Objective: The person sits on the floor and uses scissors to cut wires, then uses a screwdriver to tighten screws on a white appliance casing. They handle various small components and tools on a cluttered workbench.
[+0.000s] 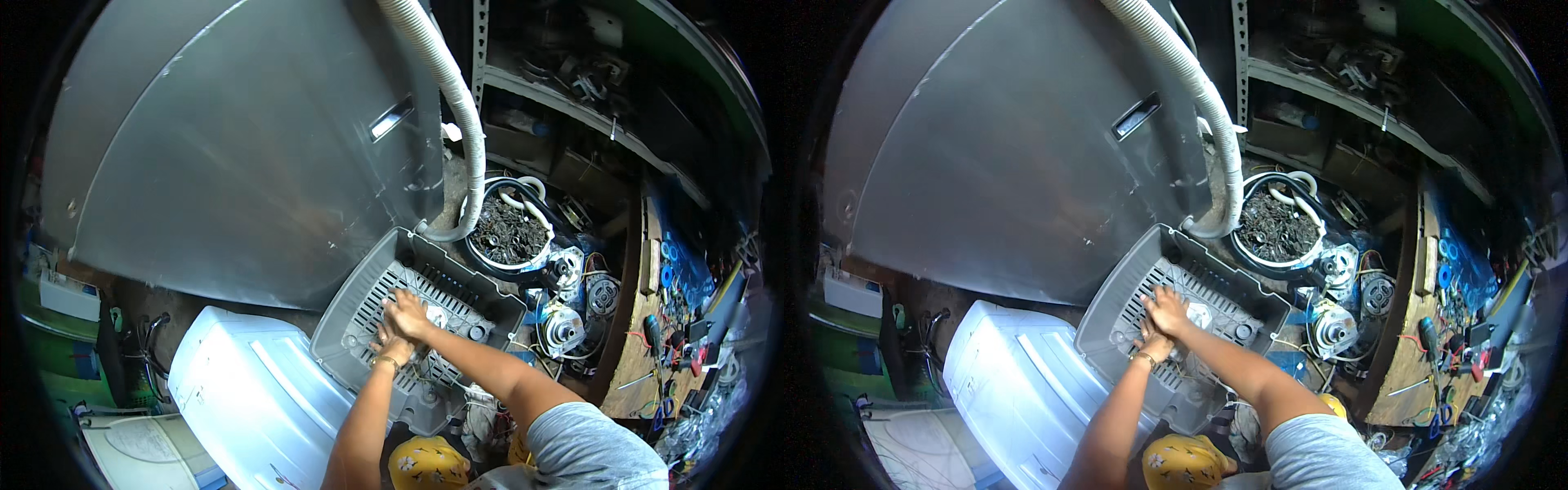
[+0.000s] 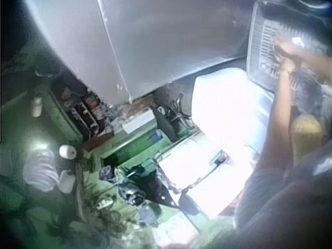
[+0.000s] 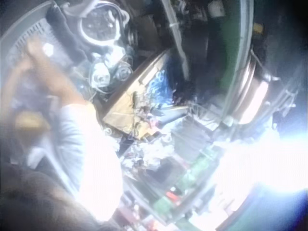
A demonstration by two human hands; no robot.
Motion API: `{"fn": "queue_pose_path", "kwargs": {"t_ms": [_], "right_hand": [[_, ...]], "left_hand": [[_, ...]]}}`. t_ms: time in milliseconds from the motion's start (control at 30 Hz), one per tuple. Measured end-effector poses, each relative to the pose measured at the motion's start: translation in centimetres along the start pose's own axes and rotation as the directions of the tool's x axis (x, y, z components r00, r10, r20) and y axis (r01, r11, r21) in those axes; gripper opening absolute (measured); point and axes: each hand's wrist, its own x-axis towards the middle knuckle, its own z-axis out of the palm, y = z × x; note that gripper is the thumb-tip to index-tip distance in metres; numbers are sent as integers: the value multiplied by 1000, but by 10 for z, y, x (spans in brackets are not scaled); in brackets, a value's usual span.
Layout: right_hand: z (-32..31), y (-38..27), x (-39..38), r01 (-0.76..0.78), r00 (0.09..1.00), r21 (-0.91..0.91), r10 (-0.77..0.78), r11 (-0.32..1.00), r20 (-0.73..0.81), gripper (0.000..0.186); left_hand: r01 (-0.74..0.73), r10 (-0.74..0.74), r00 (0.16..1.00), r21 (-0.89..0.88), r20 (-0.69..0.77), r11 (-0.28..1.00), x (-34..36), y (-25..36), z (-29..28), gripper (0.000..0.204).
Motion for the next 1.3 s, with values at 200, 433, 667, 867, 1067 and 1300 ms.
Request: {"fn": "queue_pose_path", "kwargs": {"t_ms": [200,433,667,867,1067,1300], "right_hand": [[-122,-14,-49,505,850,-5,-498,863,-169,40],[-306,-173,-368,674,635,-663,-715,326,293,29],[-307,-230,-572,438,592,-892,-782,111,194,20],[-297,-226,-624,280,549,-959,-827,45,121,20],[-297,-210,-658,285,505,-954,-860,89,70,22],[-301,-178,-690,394,517,-916,-842,77,151,22]], "left_hand": [[-141,131,942,-10,-308,990,-29,-25,-14,132],[-268,255,848,40,-464,963,-150,-9,-38,93],[-408,399,609,161,-686,899,-280,-9,-6,72],[-368,284,459,112,-842,923,-365,-66,41,65],[-336,178,360,51,-916,940,-419,-101,70,63],[-290,-33,215,-96,-976,952,-434,-162,131,59]]}}
